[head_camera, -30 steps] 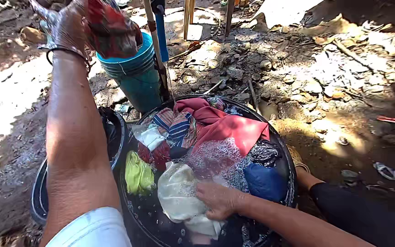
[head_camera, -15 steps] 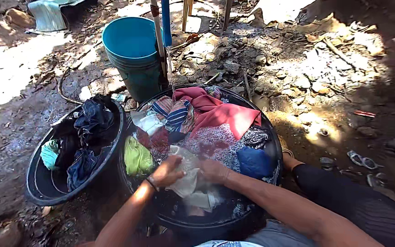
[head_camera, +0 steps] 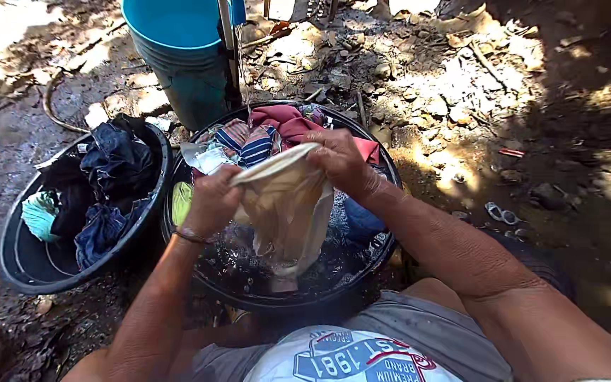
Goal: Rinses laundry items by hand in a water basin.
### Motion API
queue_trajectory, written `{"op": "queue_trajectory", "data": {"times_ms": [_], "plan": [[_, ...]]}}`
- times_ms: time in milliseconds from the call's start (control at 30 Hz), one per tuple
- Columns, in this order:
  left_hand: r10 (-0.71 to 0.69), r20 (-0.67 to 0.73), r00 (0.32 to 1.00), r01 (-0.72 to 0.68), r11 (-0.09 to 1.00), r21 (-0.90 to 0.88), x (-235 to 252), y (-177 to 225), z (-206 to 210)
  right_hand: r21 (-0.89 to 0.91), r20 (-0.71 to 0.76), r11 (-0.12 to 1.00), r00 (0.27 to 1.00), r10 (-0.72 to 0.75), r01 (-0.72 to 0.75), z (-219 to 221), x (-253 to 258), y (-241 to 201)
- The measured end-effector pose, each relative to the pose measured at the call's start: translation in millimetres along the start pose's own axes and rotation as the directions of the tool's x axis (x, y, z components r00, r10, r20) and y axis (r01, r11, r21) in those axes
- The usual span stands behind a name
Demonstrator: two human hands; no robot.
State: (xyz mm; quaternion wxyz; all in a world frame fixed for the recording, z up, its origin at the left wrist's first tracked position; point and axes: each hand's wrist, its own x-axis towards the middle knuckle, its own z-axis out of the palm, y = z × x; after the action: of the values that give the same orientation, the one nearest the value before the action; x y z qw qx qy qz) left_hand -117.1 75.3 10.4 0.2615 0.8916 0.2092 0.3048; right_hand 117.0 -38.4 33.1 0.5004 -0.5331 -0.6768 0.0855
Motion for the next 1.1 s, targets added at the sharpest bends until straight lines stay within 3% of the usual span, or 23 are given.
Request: {"op": "queue_trajectory", "data": {"times_ms": [167,267,367,467,567,700,833,900,967,1000,1033,1067,1100], "plan": [[0.205,-0.168,0.964,-0.208,0.978,-0.001,30.6,44.4,-74.1,-0.34,0.007,0.89,0.947,-0.321,0.304,-53.2,24.3,-32.7],[0.287,-0.203,0.936,-0.288,0.957,0.026,36.4,49.9,-81.6,-0.456,-0.017,0.827,0.926,-0.378,0.329,-64.8,27.6,-36.0],[0.221,-0.098,0.97,-0.212,0.972,0.098,26.5,32.4,-46.3,-0.414,0.031,0.886,0.976,-0.216,0.21,-45.0,11.8,-9.9],[-0.038,0.209,0.977,-0.012,0.972,0.234,-6.2,-14.8,28.5,-0.415,0.3,0.903,0.954,0.022,0.11,-2.7,-35.2,45.1],[-0.248,0.456,0.855,0.115,0.947,0.3,-43.5,-43.4,99.2,-0.477,0.464,0.879,0.853,0.239,0.013,39.5,-98.6,89.4],[-0.395,0.571,0.719,0.239,0.913,0.331,-56.8,-45.2,144.1,-0.574,0.464,0.807,0.756,0.462,-0.141,72.6,-135.6,100.1],[-0.611,0.643,0.462,0.408,0.79,0.458,-50.6,-45.5,160.2,-0.482,0.471,0.822,0.702,0.534,-0.303,84.2,-138.0,109.5],[-0.653,0.598,0.464,0.553,0.741,0.381,-66.7,-69.3,177.9,-0.448,0.5,0.768,0.584,0.64,-0.457,90.1,-135.8,116.2],[-0.622,0.549,0.558,0.639,0.744,0.194,-105.3,-104.5,197.6,-0.488,0.536,0.689,0.44,0.721,-0.535,96.6,-127.4,120.5],[-0.618,0.538,0.573,0.644,0.746,0.17,-113.6,-107.0,197.8,-0.497,0.553,0.666,0.389,0.737,-0.556,97.2,-122.2,120.0],[-0.656,0.589,0.472,0.673,0.699,0.24,-105.6,-91.2,182.4,-0.488,0.551,0.642,0.361,0.752,-0.591,95.8,-118.9,115.2],[-0.689,0.646,0.329,0.662,0.656,0.363,-87.9,-65.5,160.7,-0.483,0.551,0.613,0.327,0.768,-0.626,93.8,-116.8,112.0],[-0.712,0.656,0.25,0.612,0.641,0.463,-78.2,-46.5,146.6,-0.487,0.551,0.613,0.326,0.768,-0.622,93.8,-116.0,113.6]]}}
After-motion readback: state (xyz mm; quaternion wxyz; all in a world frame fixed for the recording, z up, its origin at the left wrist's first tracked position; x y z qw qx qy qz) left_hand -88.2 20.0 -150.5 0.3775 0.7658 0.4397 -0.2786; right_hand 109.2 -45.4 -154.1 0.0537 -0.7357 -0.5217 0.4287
